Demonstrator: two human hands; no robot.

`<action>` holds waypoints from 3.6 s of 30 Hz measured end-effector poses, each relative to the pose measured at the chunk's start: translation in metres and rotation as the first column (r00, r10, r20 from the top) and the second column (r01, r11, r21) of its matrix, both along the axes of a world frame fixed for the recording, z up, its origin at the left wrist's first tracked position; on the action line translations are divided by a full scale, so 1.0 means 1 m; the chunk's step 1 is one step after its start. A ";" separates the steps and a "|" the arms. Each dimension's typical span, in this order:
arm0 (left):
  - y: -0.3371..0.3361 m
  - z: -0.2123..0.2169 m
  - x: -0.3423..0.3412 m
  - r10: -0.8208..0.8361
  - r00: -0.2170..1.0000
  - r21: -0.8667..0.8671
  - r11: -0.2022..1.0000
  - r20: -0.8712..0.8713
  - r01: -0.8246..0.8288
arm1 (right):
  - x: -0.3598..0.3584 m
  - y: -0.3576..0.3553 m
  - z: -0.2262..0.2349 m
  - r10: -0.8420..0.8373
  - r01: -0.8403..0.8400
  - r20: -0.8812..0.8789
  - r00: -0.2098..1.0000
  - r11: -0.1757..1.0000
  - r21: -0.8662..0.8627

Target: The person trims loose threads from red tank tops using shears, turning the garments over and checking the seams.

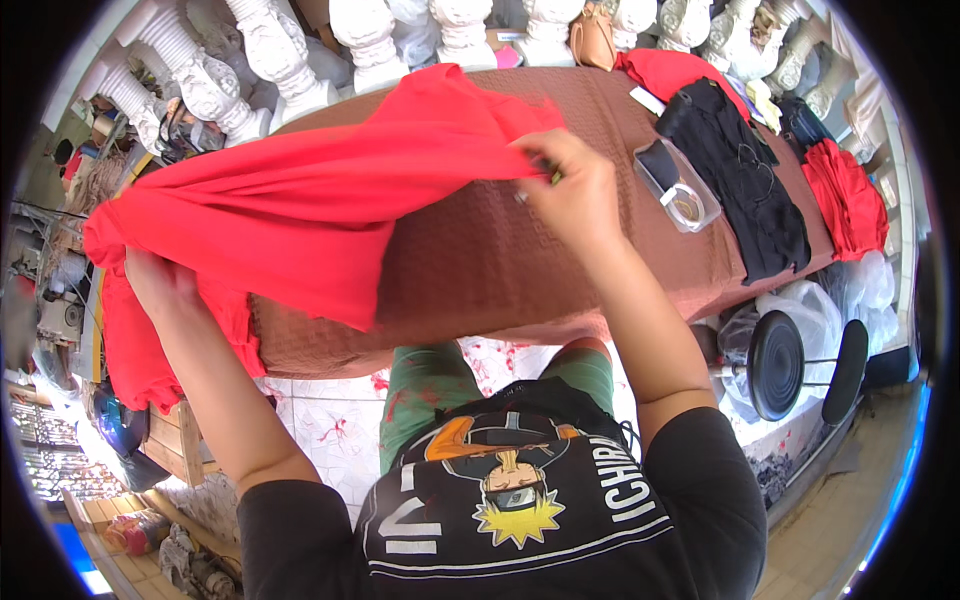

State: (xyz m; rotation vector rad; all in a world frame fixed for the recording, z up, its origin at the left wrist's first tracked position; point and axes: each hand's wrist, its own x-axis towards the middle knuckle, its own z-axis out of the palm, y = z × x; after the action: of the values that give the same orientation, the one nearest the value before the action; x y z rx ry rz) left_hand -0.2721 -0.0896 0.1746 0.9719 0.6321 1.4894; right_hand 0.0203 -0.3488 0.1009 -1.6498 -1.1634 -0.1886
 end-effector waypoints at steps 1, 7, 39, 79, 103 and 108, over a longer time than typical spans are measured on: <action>0.028 -0.010 -0.025 -0.003 1.000 -0.044 0.999 0.022 0.004 | -0.021 -0.003 0.006 0.106 -0.107 0.202 0.974 0.994 -0.007; 0.066 -0.098 0.009 0.666 0.711 0.246 0.745 -0.226 -0.619 | -0.036 -0.050 0.008 0.315 -0.291 0.024 0.949 0.901 -0.322; -0.157 -0.144 0.107 -0.921 0.105 -0.325 0.237 -0.376 0.915 | -0.008 -0.106 -0.033 0.000 -0.136 -0.388 0.922 0.937 -0.322; -0.064 0.094 0.159 0.258 0.964 0.709 0.691 -0.065 -0.137 | 0.093 -0.078 0.111 0.138 0.178 -0.542 0.829 0.853 0.490; -0.180 -0.155 0.071 0.290 0.615 0.637 0.610 -0.733 0.472 | 0.014 -0.124 -0.062 -0.208 0.131 -0.178 0.962 0.921 -0.366; -0.179 -0.171 0.078 0.499 0.335 0.589 0.542 -0.799 0.599 | -0.002 -0.101 -0.094 -0.142 0.234 0.217 0.966 0.835 -0.498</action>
State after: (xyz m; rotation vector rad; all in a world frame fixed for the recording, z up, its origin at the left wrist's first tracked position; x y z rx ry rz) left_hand -0.1939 -0.2686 0.0039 2.8306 0.5970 0.8822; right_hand 0.0180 -0.4498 0.0064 -2.2729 -1.2493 -0.1493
